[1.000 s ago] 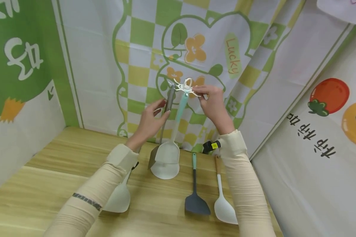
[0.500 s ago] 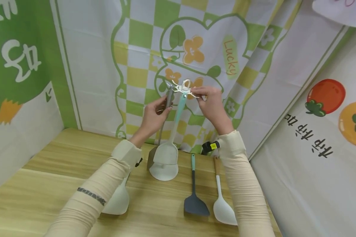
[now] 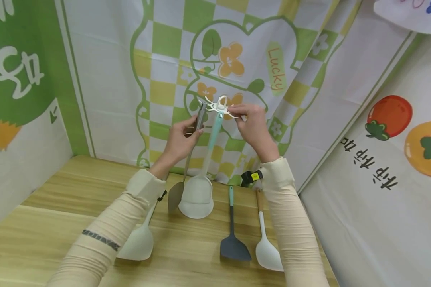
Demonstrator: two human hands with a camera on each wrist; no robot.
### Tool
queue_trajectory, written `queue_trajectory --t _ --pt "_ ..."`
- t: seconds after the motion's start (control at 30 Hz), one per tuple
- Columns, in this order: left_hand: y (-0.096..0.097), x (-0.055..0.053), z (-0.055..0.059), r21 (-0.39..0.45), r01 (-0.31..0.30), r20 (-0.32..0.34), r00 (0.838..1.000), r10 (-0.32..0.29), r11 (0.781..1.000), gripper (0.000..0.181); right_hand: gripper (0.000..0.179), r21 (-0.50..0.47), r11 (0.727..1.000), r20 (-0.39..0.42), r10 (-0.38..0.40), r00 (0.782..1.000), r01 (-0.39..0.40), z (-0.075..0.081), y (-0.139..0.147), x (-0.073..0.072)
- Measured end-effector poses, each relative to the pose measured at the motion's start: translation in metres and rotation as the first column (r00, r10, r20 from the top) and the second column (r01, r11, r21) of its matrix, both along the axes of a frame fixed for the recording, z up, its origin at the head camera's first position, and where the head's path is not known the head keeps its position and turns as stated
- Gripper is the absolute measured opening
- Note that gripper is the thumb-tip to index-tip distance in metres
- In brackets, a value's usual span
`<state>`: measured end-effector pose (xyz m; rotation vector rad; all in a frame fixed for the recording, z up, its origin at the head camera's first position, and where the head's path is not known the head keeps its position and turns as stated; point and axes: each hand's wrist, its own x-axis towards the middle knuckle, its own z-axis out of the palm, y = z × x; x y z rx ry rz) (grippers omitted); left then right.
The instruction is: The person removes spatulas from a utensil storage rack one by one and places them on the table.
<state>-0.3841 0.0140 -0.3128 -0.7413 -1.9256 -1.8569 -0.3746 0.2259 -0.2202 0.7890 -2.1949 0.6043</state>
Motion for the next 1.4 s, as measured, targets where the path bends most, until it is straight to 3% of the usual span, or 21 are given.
queue_trajectory --t 0.57,1.03,1.4 --pt "-0.012 0.0 0.007 0.006 -0.075 -0.018 0.997 0.075 0.997 0.049 0.019 0.008 1.0 0.037 -0.012 0.999 0.011 0.001 -0.001 -0.001" --pt "-0.024 0.005 0.009 0.015 -0.133 -0.082 0.988 0.134 0.991 0.047 0.02 -0.001 1.0 0.029 0.01 1.0 -0.01 -0.001 0.003 -0.003" --pt "-0.036 0.006 0.007 0.009 -0.134 -0.087 0.987 0.134 0.991 0.045 0.021 0.001 0.999 -0.007 0.038 0.999 -0.038 -0.003 0.003 -0.002"
